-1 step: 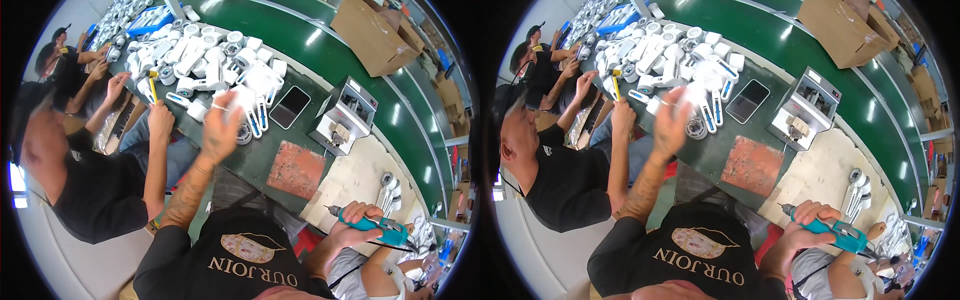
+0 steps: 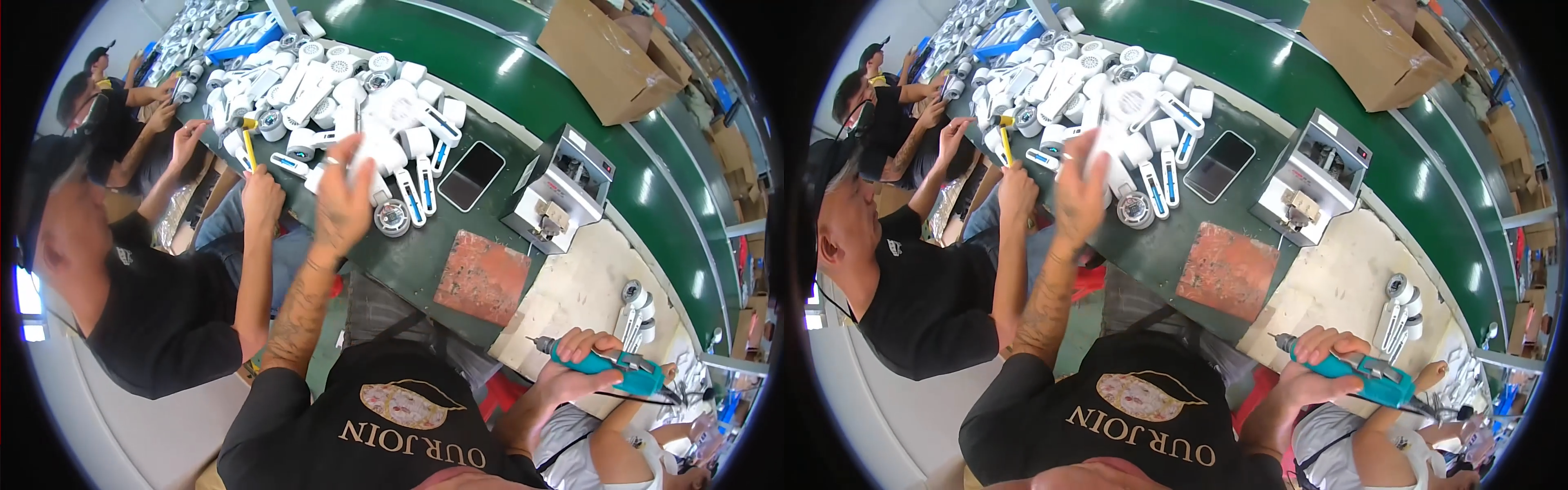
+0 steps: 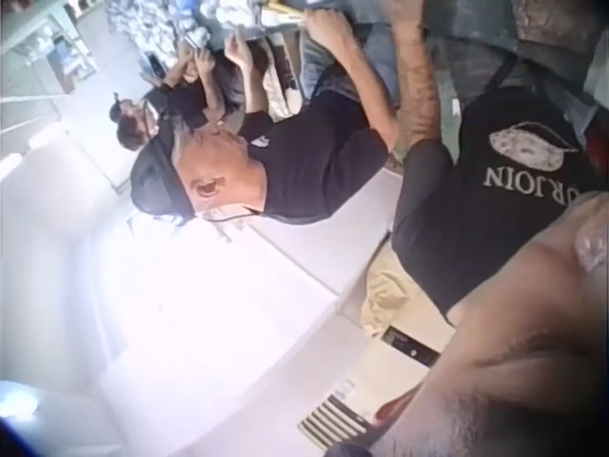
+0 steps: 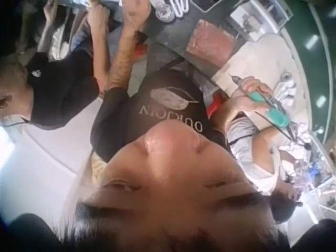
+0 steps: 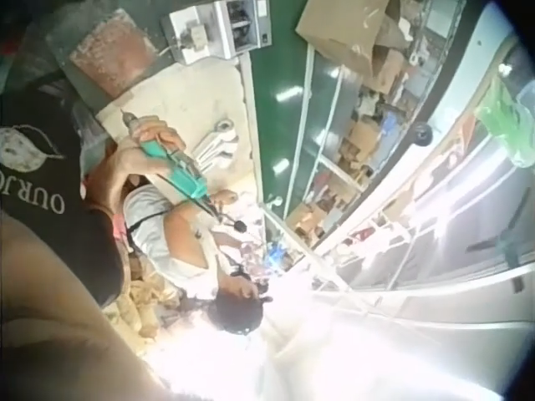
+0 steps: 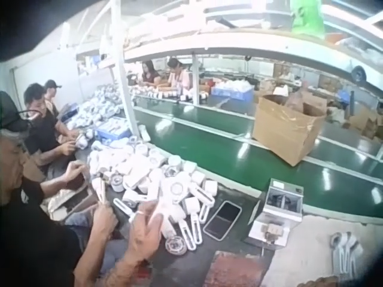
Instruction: The person assembles portable electric fans by hand on an assembly line, securing plastic housings, printed circuit boards, and screws with an electric screwdriver.
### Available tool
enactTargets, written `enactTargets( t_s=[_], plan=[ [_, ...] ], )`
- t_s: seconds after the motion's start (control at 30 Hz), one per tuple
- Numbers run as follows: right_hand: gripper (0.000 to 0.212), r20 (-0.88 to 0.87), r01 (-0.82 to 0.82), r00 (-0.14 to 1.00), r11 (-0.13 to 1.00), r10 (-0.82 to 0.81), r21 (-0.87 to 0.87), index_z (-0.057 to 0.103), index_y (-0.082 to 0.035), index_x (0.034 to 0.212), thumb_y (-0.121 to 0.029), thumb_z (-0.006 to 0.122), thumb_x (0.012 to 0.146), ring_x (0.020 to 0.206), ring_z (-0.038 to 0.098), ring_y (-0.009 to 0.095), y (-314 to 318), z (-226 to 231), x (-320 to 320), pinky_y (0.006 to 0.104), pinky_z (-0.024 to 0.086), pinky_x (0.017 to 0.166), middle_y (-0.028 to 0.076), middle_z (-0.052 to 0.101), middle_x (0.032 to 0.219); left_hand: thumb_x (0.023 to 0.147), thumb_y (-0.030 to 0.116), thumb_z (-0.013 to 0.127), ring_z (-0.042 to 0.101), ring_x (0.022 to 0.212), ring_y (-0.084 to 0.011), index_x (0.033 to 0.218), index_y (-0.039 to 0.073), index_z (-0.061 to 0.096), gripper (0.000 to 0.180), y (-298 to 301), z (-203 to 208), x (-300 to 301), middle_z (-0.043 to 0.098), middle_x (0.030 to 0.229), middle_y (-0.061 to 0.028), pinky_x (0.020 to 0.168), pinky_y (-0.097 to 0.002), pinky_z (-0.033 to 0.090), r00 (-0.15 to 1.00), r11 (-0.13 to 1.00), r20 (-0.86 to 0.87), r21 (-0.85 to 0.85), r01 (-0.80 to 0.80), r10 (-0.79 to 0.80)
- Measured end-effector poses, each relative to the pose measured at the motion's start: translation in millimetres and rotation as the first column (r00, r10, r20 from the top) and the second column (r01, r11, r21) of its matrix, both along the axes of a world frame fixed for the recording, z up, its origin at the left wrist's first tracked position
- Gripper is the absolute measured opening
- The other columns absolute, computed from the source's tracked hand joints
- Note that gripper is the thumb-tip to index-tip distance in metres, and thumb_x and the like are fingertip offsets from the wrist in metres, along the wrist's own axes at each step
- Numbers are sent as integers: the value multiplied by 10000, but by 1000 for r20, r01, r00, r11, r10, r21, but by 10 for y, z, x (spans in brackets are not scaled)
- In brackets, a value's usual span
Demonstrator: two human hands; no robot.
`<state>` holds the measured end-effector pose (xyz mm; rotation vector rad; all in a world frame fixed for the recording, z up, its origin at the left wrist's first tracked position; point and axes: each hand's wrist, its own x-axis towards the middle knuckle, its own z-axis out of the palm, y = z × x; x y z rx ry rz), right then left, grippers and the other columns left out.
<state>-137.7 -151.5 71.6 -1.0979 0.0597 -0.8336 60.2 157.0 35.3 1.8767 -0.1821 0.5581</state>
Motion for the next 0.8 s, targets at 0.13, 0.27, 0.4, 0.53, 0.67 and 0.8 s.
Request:
enactTargets(
  t_s=[0.13,0.27,0.4,0.53,0.67,0.8],
  plan=[
    [612,-63,5,998,1000,-5,4,494,-55,970,-660,557,903,473,396,134,-17,-134,-55,279,335,444,19,417,593,951,172,595,598,1106,-373,1262,-36,544,378,396,-13,631,606,1203,-233,973,-413,462,980,954,106,234,-188,167],
    [649,-122,98,987,995,-101,-34,516,-28,1007,-653,624,867,525,524,196,-81,-240,-248,323,444,486,71,520,638,937,246,664,524,1229,-381,1289,-10,561,447,30,54,712,582,1269,-228,1061,-433,400,996,889,85,454,-51,14],
    [614,-164,21,986,996,-35,-86,489,-17,1034,-583,668,877,570,523,184,-85,-266,-336,336,433,530,74,520,676,928,148,658,580,1102,-352,1227,8,597,335,-941,533,83,595,1204,-197,979,-423,451,942,914,264,397,89,-207],
    [627,-167,23,985,994,-41,-104,475,-22,1069,-580,677,869,581,523,200,-149,-245,-565,339,433,538,82,523,690,862,197,726,665,792,-268,1054,46,623,265,-2489,149,-656,702,1008,-130,739,-363,522,502,509,-151,-10,861,-852],
    [617,-182,81,978,987,-105,-137,475,-19,1071,-563,687,872,600,511,198,-201,-243,-804,339,426,546,82,519,708,854,598,640,655,945,-357,1028,50,640,575,-4047,-215,-1119,682,1103,-183,843,-442,516,364,293,-519,216,931,-773],
    [644,-223,166,955,974,-197,-151,480,-14,1066,-581,698,854,595,517,200,-143,-207,-958,337,422,539,82,522,711,772,754,607,608,1131,-340,1178,27,653,834,-4752,-316,-1238,663,1141,-180,956,-408,487,428,399,-630,198,895,-647]
  ],
)
